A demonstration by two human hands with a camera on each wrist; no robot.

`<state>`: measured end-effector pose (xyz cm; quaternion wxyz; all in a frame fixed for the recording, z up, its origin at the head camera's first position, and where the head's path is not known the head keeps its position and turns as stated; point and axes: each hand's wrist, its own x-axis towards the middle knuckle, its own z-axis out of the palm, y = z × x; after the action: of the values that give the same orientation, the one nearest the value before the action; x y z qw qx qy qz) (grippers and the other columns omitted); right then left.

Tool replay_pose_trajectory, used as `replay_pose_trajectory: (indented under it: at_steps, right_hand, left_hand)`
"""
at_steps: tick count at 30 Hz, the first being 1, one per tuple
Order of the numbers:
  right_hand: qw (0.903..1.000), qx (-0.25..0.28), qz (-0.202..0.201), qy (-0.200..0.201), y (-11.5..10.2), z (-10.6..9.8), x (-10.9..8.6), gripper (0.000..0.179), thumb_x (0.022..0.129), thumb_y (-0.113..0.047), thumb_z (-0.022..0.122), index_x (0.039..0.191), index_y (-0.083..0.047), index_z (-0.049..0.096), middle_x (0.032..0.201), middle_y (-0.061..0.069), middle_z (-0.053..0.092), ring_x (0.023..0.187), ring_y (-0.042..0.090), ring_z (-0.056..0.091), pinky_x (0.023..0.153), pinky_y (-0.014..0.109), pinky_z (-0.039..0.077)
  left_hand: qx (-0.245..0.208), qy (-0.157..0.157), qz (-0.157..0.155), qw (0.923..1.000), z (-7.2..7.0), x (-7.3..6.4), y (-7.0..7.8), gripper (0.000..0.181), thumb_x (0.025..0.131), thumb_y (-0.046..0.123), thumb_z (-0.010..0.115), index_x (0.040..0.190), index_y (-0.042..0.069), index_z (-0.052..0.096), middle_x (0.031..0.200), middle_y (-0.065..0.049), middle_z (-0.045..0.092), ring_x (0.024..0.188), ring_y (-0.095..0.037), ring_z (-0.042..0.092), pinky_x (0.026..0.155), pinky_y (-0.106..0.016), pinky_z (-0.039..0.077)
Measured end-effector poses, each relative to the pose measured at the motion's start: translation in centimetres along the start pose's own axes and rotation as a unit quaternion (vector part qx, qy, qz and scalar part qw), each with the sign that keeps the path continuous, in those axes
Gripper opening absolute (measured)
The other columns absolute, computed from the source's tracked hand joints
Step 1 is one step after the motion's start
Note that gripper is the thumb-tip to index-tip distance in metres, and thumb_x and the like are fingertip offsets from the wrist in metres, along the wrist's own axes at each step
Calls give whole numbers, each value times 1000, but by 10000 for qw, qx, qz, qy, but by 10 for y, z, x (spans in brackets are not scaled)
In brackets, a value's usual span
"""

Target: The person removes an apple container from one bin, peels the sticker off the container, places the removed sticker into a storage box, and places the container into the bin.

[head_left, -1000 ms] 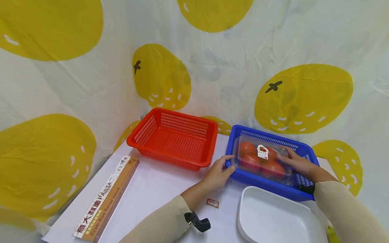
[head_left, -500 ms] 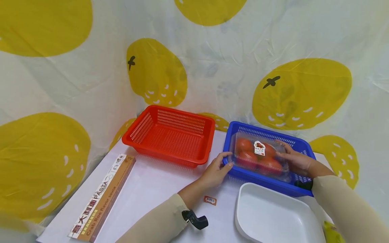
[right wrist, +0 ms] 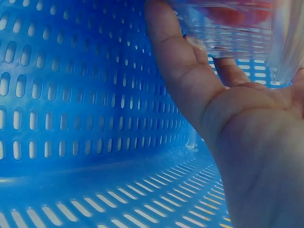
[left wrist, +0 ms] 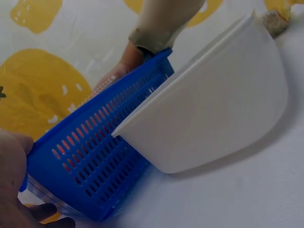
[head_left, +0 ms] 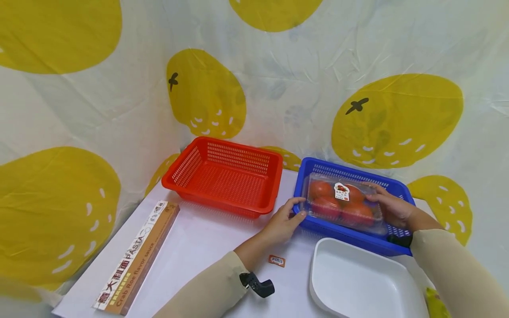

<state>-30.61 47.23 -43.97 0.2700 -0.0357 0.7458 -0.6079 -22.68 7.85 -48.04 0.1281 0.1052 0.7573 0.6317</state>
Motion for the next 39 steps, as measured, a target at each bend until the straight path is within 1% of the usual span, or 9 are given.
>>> replay_pose_trajectory:
  at_steps: [4, 9, 17, 21, 24, 27, 30, 34, 39]
  right_hand:
    - [10000, 38, 11, 11, -1, -4, -5, 46, 114, -34, 39, 156, -47, 23, 144, -5, 41, 124, 21, 59, 102, 47, 57]
    - [9996, 81, -12, 260, -5, -5, -11, 50, 114, -35, 41, 159, -47, 22, 146, -4, 37, 122, 19, 59, 100, 45, 59]
    - [9930, 770, -884, 136, -9, -12, -36, 52, 116, -16, 34, 160, -42, 20, 138, -14, 55, 115, 14, 68, 94, 42, 62]
    - [9934, 593, -859, 466, -19, -19, -53, 57, 116, -18, 36, 161, -45, 16, 138, -14, 50, 113, 12, 67, 92, 40, 62]
    - [9929, 516, -845, 654, -29, -18, -69, 56, 116, -22, 38, 161, -46, 15, 139, -13, 47, 111, 12, 67, 91, 38, 62]
    - [9920, 562, -932, 641, -38, -14, -84, 55, 116, -22, 37, 161, -46, 15, 140, -12, 47, 112, 12, 67, 90, 38, 63]
    - [9911, 603, -1094, 467, -44, -7, -96, 56, 116, -19, 35, 162, -43, 14, 143, -10, 47, 114, 14, 68, 91, 40, 63]
    - [9913, 448, -1220, 198, -47, 10, -108, 55, 116, -17, 31, 162, -42, 14, 145, -11, 48, 117, 16, 68, 92, 43, 63]
    - [9896, 363, -1385, -113, -50, 40, -121, 56, 116, -15, 28, 163, -40, 12, 145, -12, 49, 120, 16, 68, 95, 44, 62]
  left_hand:
    - [10, -50, -105, 9999, 2, 0, 3, 39, 109, 42, 61, 145, 53, 52, 162, 0, 49, 146, -29, 51, 116, -53, 46]
    - [164, -64, -153, 9997, 4, 0, 6, 40, 109, 43, 60, 146, 53, 51, 161, 0, 51, 145, -30, 52, 116, -53, 47]
    - [286, -119, -46, 9995, 10, 2, 6, 43, 109, 42, 61, 150, 49, 50, 157, 0, 55, 139, -27, 57, 114, -50, 49]
    - [298, 14, 77, 9995, 14, 4, 8, 46, 110, 40, 60, 154, 45, 50, 159, -1, 53, 140, -25, 56, 117, -50, 46]
    - [540, 290, 190, 9979, 16, 4, 12, 46, 110, 39, 61, 155, 41, 51, 158, -3, 52, 142, -26, 54, 118, -51, 45]
    - [903, 577, 397, 9934, 13, 3, 21, 48, 109, 40, 61, 156, 40, 52, 161, -5, 46, 146, -28, 49, 119, -53, 42]
    - [1140, 715, 778, 9878, 5, 1, 37, 53, 108, 44, 61, 159, 39, 49, 170, -6, 36, 153, -32, 40, 119, -61, 40]
    - [1162, 579, 1275, 9833, -11, 1, 60, 58, 106, 48, 62, 161, 38, 46, 174, -5, 29, 158, -33, 34, 117, -66, 39]
    - [898, 218, 1630, 9823, -29, 8, 81, 53, 107, 43, 64, 157, 34, 52, 167, -3, 41, 157, -27, 34, 123, -61, 35]
